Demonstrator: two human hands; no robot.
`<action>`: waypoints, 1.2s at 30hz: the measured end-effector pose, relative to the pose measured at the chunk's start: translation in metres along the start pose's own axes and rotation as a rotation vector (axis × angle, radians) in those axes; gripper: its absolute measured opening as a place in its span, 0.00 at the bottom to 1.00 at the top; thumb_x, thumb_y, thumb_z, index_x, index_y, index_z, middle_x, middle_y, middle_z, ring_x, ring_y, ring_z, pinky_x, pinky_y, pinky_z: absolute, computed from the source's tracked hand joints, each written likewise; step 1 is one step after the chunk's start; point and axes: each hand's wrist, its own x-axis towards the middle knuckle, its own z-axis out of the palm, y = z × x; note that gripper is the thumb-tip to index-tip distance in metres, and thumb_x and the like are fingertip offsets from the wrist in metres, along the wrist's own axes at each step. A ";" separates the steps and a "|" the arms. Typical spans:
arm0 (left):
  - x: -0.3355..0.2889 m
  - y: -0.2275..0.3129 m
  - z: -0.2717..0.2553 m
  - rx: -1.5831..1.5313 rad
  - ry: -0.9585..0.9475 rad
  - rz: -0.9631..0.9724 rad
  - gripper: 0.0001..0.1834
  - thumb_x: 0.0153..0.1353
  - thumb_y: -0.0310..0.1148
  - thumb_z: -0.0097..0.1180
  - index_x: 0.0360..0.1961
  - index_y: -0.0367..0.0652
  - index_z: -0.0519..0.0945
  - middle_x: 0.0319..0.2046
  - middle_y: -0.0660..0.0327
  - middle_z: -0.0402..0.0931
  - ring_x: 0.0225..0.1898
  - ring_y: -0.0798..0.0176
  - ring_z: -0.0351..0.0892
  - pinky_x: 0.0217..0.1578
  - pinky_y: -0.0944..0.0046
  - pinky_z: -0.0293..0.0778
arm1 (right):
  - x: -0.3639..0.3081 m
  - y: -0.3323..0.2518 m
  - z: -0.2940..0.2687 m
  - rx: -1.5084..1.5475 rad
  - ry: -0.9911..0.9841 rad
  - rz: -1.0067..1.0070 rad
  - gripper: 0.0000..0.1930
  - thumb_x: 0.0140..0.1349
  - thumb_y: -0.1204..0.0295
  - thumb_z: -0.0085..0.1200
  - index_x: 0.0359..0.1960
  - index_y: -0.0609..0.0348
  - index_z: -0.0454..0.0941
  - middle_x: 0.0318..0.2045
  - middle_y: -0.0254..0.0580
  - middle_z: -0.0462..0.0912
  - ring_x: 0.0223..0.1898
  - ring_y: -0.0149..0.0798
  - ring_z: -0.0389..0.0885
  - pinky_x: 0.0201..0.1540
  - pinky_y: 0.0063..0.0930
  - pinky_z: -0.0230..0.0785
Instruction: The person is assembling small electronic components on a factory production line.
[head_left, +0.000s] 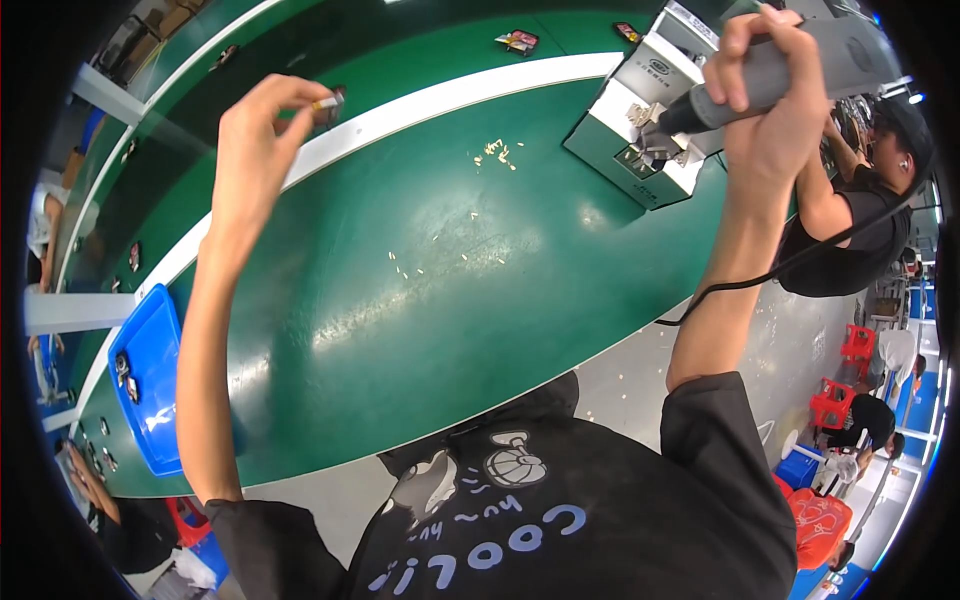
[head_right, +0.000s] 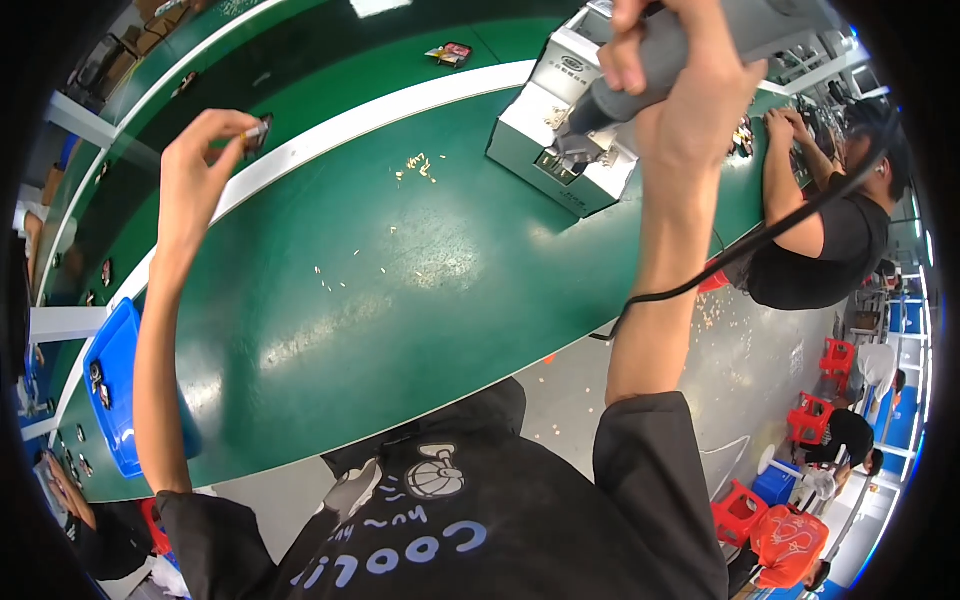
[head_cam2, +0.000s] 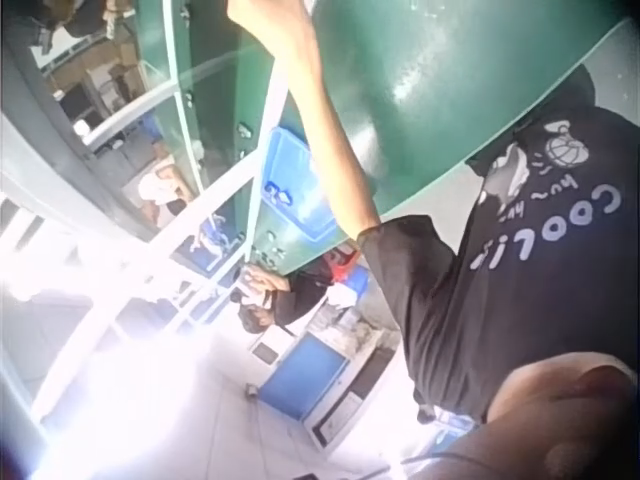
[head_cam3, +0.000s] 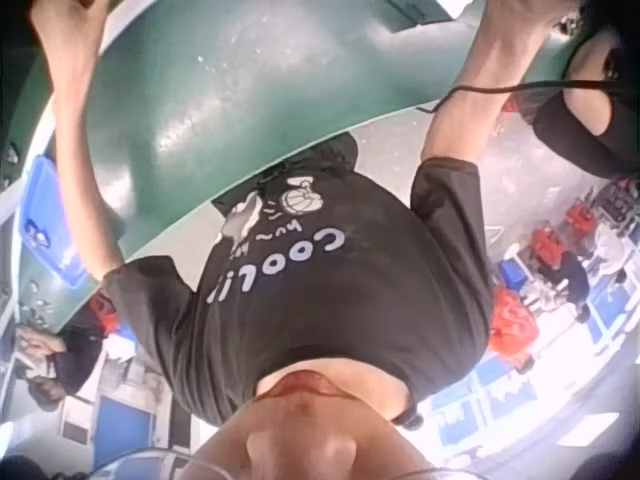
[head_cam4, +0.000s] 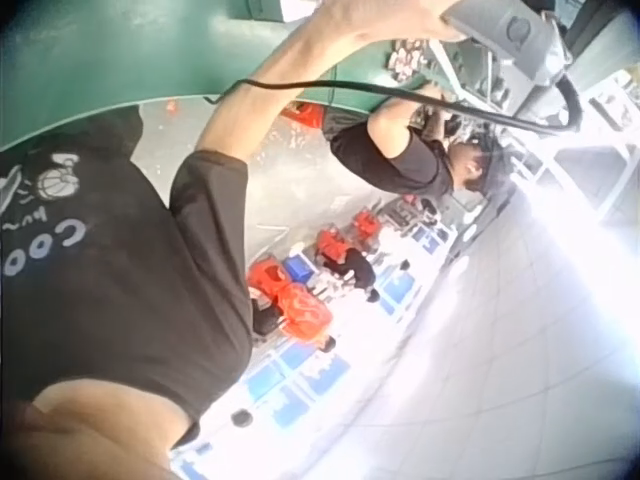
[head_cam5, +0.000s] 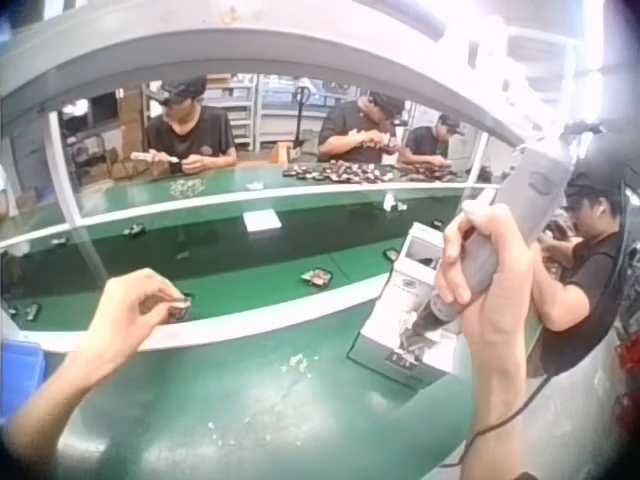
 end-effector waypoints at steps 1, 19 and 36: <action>0.013 -0.011 0.001 0.029 0.036 0.021 0.11 0.62 0.22 0.60 0.47 0.38 0.84 0.44 0.56 0.83 0.45 0.58 0.85 0.47 0.60 0.80 | 0.011 0.018 -0.029 -0.010 -0.074 -0.023 0.13 0.67 0.63 0.55 0.29 0.59 0.72 0.16 0.40 0.72 0.08 0.30 0.60 0.13 0.25 0.58; -0.037 -0.110 0.000 0.439 0.032 -0.183 0.16 0.67 0.32 0.59 0.54 0.39 0.80 0.47 0.49 0.78 0.51 0.44 0.74 0.54 0.50 0.71 | -0.067 0.015 0.004 0.191 -0.208 0.195 0.11 0.66 0.72 0.52 0.27 0.62 0.67 0.19 0.47 0.73 0.09 0.31 0.61 0.15 0.27 0.58; -0.190 0.096 0.006 -0.068 -0.239 0.015 0.22 0.51 0.15 0.61 0.50 0.38 0.84 0.53 0.53 0.78 0.60 0.45 0.77 0.58 0.50 0.78 | -0.138 0.000 0.037 0.378 -0.583 0.318 0.09 0.71 0.66 0.37 0.37 0.59 0.61 0.23 0.44 0.70 0.10 0.31 0.62 0.16 0.30 0.64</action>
